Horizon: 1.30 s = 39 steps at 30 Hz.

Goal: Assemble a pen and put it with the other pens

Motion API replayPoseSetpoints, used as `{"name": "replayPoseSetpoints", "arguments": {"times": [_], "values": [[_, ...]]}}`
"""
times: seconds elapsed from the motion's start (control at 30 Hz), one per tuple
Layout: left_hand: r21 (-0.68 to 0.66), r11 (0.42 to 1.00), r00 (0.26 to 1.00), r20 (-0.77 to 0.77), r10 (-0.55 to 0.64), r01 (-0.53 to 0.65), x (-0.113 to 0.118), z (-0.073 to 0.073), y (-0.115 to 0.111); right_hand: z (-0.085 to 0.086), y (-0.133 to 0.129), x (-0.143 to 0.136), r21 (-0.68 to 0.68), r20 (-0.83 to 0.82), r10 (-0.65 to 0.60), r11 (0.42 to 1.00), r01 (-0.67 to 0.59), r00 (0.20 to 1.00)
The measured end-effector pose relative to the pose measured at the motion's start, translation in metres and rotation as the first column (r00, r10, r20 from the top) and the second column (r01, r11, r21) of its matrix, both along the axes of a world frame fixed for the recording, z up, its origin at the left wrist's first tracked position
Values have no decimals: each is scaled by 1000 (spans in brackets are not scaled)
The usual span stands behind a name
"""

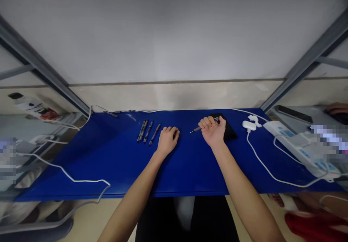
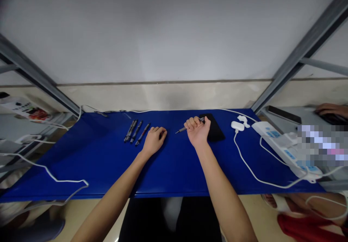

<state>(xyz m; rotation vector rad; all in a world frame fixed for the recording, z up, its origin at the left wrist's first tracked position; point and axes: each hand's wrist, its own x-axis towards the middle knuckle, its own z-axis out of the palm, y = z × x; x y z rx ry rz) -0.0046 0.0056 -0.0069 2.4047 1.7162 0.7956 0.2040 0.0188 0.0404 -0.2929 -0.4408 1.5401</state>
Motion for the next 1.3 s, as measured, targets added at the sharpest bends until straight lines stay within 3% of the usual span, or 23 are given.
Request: {"name": "replayPoseSetpoints", "arguments": {"times": [1.3], "values": [[-70, 998, 1000, -2, 5, -5, 1, 5, 0, 6, -4, -1, 8, 8, 63, 998, -63, 998]]}}
